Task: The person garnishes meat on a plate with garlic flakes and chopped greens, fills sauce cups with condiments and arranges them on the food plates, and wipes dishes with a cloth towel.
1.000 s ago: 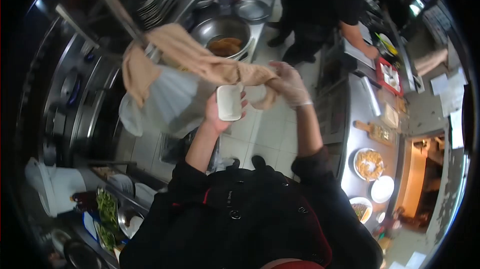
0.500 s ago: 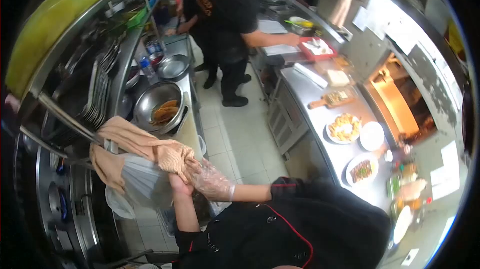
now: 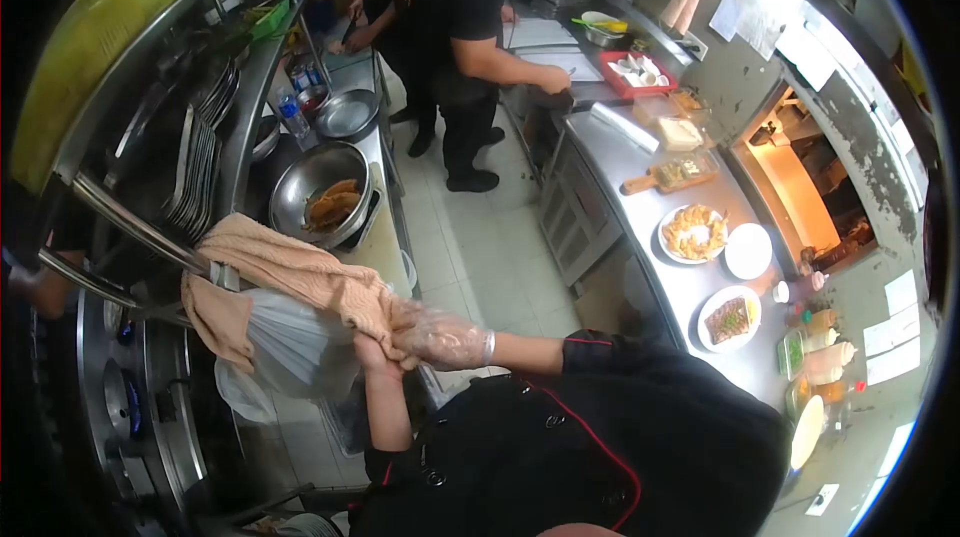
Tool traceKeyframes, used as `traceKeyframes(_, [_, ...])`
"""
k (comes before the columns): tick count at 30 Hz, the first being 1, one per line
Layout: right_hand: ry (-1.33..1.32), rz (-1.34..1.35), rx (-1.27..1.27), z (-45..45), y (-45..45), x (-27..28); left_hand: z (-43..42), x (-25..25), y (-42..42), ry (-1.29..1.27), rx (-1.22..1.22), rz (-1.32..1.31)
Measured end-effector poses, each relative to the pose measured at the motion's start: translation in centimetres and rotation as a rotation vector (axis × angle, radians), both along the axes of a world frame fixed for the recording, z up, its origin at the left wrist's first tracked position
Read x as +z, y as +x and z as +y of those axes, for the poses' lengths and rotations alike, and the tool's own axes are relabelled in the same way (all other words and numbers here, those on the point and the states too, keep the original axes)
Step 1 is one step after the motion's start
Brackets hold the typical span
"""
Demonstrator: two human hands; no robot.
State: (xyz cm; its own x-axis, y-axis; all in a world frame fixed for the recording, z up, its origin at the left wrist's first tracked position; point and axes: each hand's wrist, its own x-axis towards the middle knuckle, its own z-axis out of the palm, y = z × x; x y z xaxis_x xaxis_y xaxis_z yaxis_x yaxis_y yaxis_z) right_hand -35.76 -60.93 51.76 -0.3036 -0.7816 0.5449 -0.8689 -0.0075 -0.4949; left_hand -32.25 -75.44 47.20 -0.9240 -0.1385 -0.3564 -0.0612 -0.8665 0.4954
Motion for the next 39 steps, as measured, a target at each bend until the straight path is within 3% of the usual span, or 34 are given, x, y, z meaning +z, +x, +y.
traceKeyframes(1, [0.002, 0.081, -0.089, 0.2, 0.0, 0.6, 0.7, 1.1, 0.1, 0.028, -0.044, -0.015])
traceKeyframes(3, [-0.011, 0.237, -0.273, -0.2, 0.3, 1.3, -2.7, -6.5, -1.2, 0.343, -0.338, 0.390])
traceKeyframes(5, [-0.024, 0.186, -0.274, -1.1, 0.8, 0.1, -0.6, -2.6, -1.1, -0.160, -0.006, 0.025])
traceKeyframes(6, [-0.031, 0.153, -0.266, -1.8, 1.2, -0.4, -1.1, -2.1, -0.8, -0.158, -0.012, -0.058])
traceKeyframes(9, [0.162, 0.108, -0.088, -1.3, 0.9, -0.9, -1.5, -0.2, 0.2, 0.023, -0.123, 0.016])
traceKeyframes(12, [0.029, 0.097, -0.015, -1.3, 0.8, -2.2, -1.5, -1.5, 0.2, 0.111, -0.247, 0.194])
traceKeyframes(13, [0.149, 0.052, -0.019, -1.3, 0.5, -2.5, -1.4, -2.2, -0.1, 0.160, -0.285, 0.272])
traceKeyframes(15, [0.380, -0.045, -0.022, -1.6, 0.3, -2.8, -1.3, -3.1, -0.5, 0.048, -0.200, 0.174])
traceKeyframes(16, [0.274, -0.020, -0.043, -1.6, 0.6, -2.8, -1.3, -3.4, -0.5, -0.009, -0.157, 0.127])
traceKeyframes(18, [0.068, 0.042, -0.080, -1.2, 0.8, -1.8, -1.4, -2.6, -0.5, 0.130, -0.083, 0.163])
traceKeyframes(24, [0.041, 0.046, -0.020, 0.1, -0.4, 0.7, -1.9, -1.1, 0.2, 0.107, -0.109, 0.065])
traceKeyframes(27, [0.139, -0.140, -0.077, -0.3, 0.7, 1.3, -1.3, -0.6, 0.6, 0.077, -0.164, 0.017])
traceKeyframes(30, [0.277, -0.038, -0.239, -1.0, 0.9, 1.1, -1.5, -0.8, 0.6, 0.022, -0.188, -0.061])
traceKeyframes(33, [0.333, -0.289, -0.155, -1.0, 0.2, 2.8, -1.8, -1.6, 1.0, 0.008, -0.221, -0.033])
traceKeyframes(36, [0.121, -0.303, -0.127, -0.7, -0.6, 0.8, -1.4, -2.2, 1.8, -0.035, -0.198, 0.077])
traceKeyframes(39, [0.054, -0.541, -0.058, 0.0, -1.7, 0.5, -1.9, -1.8, 2.5, -0.158, -0.244, 0.079])
